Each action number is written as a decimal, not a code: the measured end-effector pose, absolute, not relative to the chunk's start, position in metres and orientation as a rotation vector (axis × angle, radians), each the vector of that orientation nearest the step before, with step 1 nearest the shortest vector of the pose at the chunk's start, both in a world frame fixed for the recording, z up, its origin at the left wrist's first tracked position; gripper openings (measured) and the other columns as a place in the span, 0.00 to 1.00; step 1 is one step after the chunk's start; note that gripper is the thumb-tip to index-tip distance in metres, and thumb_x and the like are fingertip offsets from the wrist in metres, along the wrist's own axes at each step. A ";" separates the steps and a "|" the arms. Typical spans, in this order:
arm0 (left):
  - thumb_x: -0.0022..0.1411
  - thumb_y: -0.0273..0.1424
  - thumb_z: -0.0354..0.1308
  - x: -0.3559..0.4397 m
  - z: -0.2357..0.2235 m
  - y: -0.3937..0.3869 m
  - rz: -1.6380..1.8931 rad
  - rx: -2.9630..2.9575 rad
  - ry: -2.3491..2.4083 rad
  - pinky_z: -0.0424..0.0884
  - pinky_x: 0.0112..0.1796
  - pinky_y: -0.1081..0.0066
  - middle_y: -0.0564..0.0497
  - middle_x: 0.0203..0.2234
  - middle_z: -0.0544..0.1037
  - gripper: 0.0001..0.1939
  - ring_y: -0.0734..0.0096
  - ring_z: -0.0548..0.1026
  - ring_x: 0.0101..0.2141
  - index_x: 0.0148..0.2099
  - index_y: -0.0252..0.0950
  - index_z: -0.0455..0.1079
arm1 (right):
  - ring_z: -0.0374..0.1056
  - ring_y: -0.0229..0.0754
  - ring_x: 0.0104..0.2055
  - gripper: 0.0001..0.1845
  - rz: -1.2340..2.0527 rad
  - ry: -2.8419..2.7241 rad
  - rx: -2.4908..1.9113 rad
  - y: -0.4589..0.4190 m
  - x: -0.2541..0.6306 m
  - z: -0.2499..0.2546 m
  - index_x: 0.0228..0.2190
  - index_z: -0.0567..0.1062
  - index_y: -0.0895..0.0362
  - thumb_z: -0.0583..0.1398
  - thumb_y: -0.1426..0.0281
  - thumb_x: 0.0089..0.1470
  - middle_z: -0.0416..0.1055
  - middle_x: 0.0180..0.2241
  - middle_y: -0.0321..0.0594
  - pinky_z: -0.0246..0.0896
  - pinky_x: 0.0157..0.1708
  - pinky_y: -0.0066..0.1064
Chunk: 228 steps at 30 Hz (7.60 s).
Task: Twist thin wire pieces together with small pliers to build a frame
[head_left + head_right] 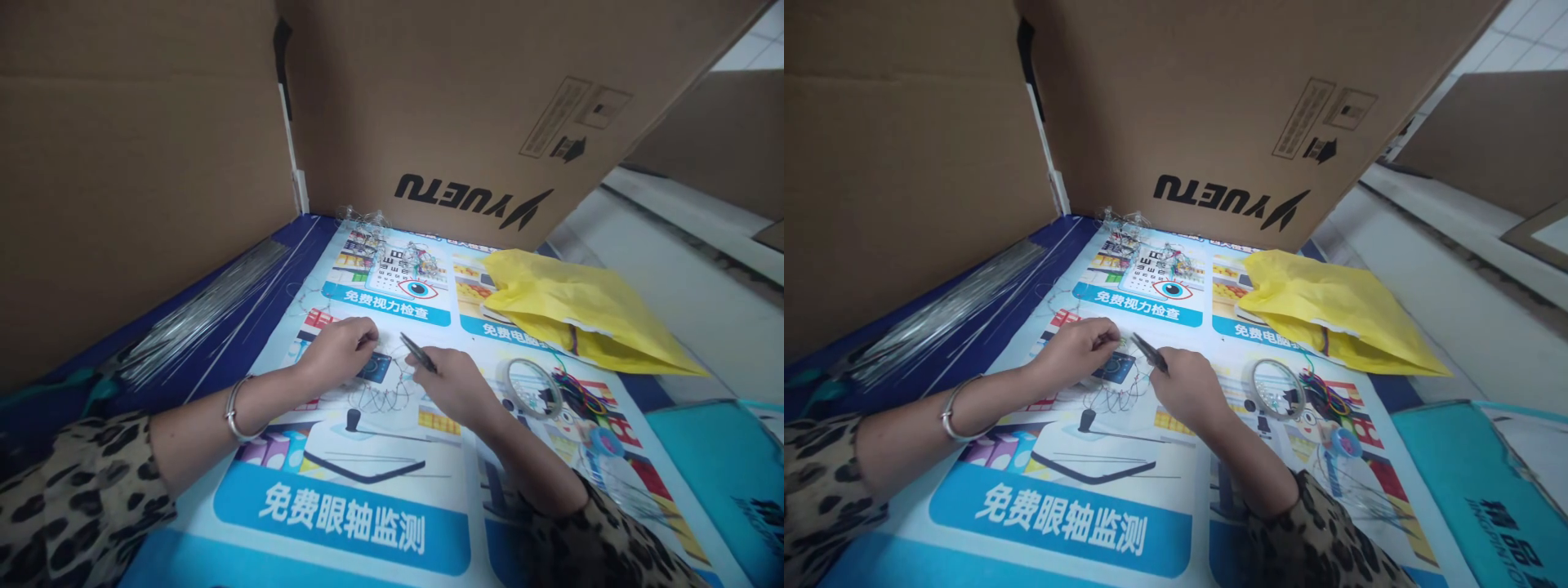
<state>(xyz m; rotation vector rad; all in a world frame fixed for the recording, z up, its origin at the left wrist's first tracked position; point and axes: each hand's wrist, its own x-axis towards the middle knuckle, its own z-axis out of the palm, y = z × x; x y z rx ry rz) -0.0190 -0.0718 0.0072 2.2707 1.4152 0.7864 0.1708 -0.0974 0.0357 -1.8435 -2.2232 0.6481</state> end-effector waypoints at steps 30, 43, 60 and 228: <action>0.55 0.28 0.50 -0.019 0.009 -0.079 0.692 2.180 1.266 0.59 0.25 0.77 0.57 0.22 0.72 0.06 0.78 0.68 0.24 0.33 0.38 0.68 | 0.61 0.35 0.26 0.11 0.679 -2.181 -1.671 -0.104 0.164 0.023 0.33 0.73 0.53 0.53 0.66 0.48 0.69 0.24 0.33 0.50 0.26 0.25; 0.56 0.35 0.51 -0.025 0.008 -0.084 0.759 2.157 1.500 0.63 0.27 0.76 0.52 0.28 0.76 0.11 0.73 0.71 0.28 0.37 0.37 0.71 | 0.64 0.35 0.28 0.12 0.631 -2.030 -1.658 -0.101 0.165 0.015 0.35 0.73 0.51 0.56 0.67 0.46 0.72 0.27 0.31 0.53 0.28 0.25; 0.53 0.35 0.54 -0.025 0.006 -0.097 0.919 1.943 1.452 0.67 0.29 0.76 0.54 0.26 0.74 0.10 0.76 0.71 0.26 0.37 0.36 0.67 | 0.64 0.36 0.31 0.09 0.526 -2.080 -1.698 -0.100 0.164 0.011 0.30 0.74 0.53 0.55 0.65 0.48 0.71 0.27 0.34 0.51 0.29 0.25; 0.53 0.17 0.44 -0.031 0.002 -0.096 0.609 2.941 1.069 0.64 0.27 0.74 0.52 0.32 0.73 0.15 0.72 0.71 0.30 0.41 0.37 0.59 | 0.57 0.37 0.29 0.21 -0.398 -2.844 -1.004 -0.087 0.190 0.021 0.25 0.68 0.58 0.47 0.56 0.56 0.65 0.25 0.40 0.38 0.26 0.31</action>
